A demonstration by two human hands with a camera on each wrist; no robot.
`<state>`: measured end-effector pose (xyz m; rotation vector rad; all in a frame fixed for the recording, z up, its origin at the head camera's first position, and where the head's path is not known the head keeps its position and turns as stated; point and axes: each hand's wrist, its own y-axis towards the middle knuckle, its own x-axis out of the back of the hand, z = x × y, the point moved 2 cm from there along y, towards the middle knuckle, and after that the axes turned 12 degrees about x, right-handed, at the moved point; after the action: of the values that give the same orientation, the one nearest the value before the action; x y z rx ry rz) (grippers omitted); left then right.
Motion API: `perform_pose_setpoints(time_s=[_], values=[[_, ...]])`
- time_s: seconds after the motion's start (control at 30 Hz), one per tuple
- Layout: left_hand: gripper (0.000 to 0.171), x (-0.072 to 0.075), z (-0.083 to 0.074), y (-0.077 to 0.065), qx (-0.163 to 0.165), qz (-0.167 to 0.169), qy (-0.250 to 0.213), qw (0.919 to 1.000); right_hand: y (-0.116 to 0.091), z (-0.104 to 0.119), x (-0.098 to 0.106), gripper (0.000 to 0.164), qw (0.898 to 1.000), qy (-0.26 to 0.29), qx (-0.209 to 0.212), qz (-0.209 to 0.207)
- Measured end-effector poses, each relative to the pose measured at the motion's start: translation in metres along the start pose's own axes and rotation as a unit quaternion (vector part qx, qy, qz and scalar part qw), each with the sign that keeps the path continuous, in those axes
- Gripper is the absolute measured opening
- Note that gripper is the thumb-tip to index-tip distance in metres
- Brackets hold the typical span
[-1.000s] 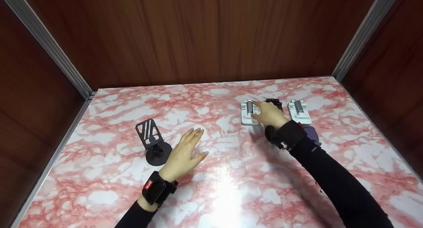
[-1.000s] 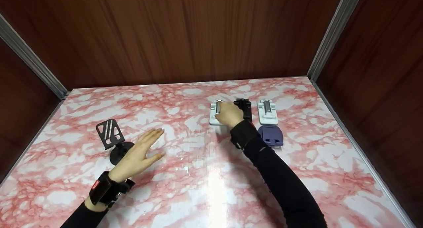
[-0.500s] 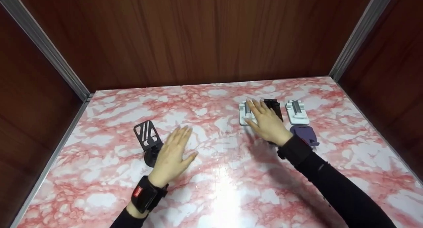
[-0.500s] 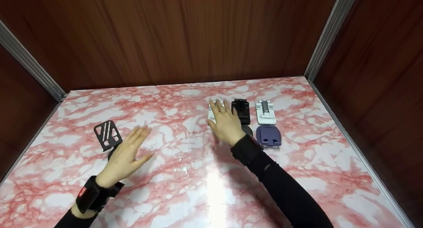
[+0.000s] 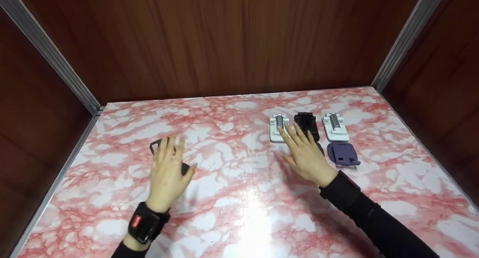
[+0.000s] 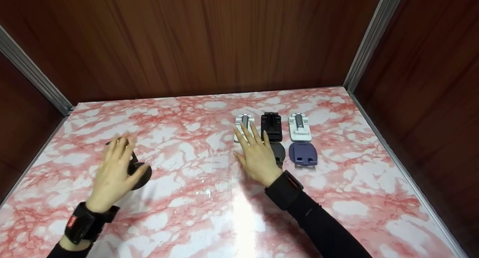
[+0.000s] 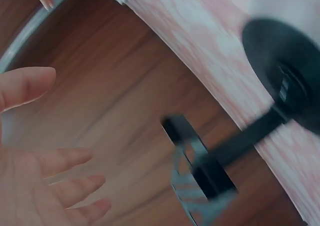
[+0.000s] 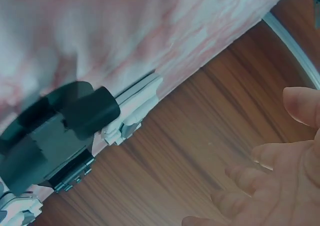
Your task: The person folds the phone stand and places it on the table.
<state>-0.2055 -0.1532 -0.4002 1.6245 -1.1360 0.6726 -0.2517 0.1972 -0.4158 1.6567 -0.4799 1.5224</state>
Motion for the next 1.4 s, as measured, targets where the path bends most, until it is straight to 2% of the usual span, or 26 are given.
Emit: perform_pose_setpoints(time_s=[0.23,0.43,0.53,0.63,0.8,0.97,1.03,1.13,1.23,1.33,1.4], values=[[0.082,0.012,0.031,0.008,0.048,0.003,-0.023,0.9986,-0.013,0.004,-0.004,0.065,1.0,-0.018,0.001,-0.016],[0.087,0.018,0.05,0.012,0.059,-0.01,-0.063,0.9962,-0.021,0.002,-0.004,0.067,0.999,-0.027,-0.008,-0.023],[0.086,0.019,0.059,0.014,0.069,0.003,-0.091,0.9934,-0.024,0.001,-0.001,0.067,0.999,-0.024,-0.017,-0.02],[0.087,0.02,0.067,0.016,0.094,0.035,-0.124,0.9872,-0.027,0.0,0.004,0.067,0.999,-0.015,-0.024,-0.024],[0.09,0.018,0.078,0.019,0.144,0.101,-0.169,0.9698,-0.03,-0.002,0.011,0.068,0.999,-0.01,-0.032,-0.028],[0.081,0.011,0.088,0.022,0.171,0.159,-0.237,0.943,-0.031,-0.001,0.012,0.068,0.999,-0.001,-0.039,-0.017],[0.071,0.008,0.092,0.023,0.175,0.17,-0.256,0.9353,-0.031,-0.001,0.012,0.067,0.999,-0.001,-0.036,-0.017],[0.052,0.003,0.097,0.024,0.18,0.167,-0.27,0.9311,-0.031,0.0,0.011,0.066,0.999,-0.004,-0.03,-0.022],[0.037,-0.001,0.1,0.023,0.193,0.166,-0.299,0.9196,-0.03,0.001,0.01,0.066,0.999,-0.003,-0.028,-0.021],[0.031,-0.005,0.101,0.023,0.207,0.171,-0.332,0.9043,-0.03,0.0,0.009,0.066,0.999,-0.001,-0.029,-0.015],[0.03,-0.006,0.1,0.024,0.213,0.174,-0.345,0.8977,-0.031,0.0,0.008,0.066,0.999,-0.002,-0.031,-0.011]])
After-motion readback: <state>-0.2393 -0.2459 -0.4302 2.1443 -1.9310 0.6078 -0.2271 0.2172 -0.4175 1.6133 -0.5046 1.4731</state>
